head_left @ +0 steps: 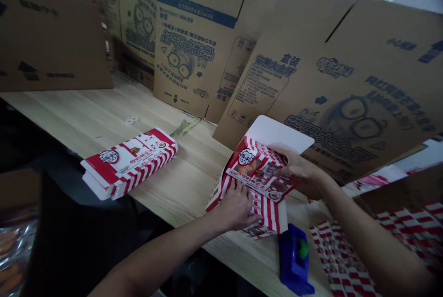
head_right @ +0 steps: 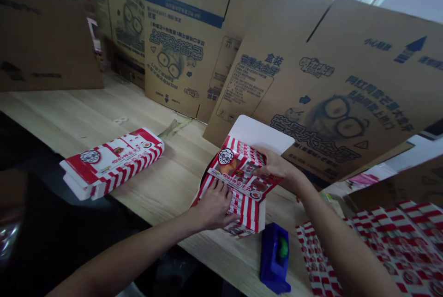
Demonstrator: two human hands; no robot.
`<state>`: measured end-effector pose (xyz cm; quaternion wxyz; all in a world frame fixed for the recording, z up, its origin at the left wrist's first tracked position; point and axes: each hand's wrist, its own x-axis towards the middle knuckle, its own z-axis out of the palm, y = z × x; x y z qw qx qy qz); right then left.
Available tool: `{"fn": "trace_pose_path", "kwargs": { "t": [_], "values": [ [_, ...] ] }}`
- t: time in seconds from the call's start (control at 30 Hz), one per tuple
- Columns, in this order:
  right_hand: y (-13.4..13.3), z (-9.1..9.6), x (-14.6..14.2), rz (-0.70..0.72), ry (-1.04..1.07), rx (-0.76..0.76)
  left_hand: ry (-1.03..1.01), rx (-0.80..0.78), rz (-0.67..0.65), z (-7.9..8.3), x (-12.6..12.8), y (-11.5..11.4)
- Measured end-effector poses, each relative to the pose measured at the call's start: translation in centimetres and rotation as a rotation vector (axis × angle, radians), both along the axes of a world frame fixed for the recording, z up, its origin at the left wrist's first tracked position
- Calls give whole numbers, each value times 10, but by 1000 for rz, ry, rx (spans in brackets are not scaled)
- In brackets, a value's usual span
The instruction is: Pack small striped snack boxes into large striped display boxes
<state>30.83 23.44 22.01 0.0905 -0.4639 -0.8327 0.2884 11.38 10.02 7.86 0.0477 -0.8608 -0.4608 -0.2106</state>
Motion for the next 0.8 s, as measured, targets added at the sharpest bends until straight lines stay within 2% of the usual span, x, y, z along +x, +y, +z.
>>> {"fn": "trace_pose_path", "kwargs": {
  "t": [0.27,0.47,0.57,0.7,0.8],
  "values": [
    [-3,-1,1,28,-115,145,4,-15,-15,-3,1,1],
    [-5,-3,-6,115,-169,262,-4,-10,-31,-2,0,0],
    [-4,-19,-4,155,-200,253,-4,-23,-28,-1,0,0],
    [-5,-56,7,142,-219,235,1,-42,-31,-3,1,3],
    [-8,-71,4,114,-323,294,-27,-66,-16,-2,2,4]
  ]
}}
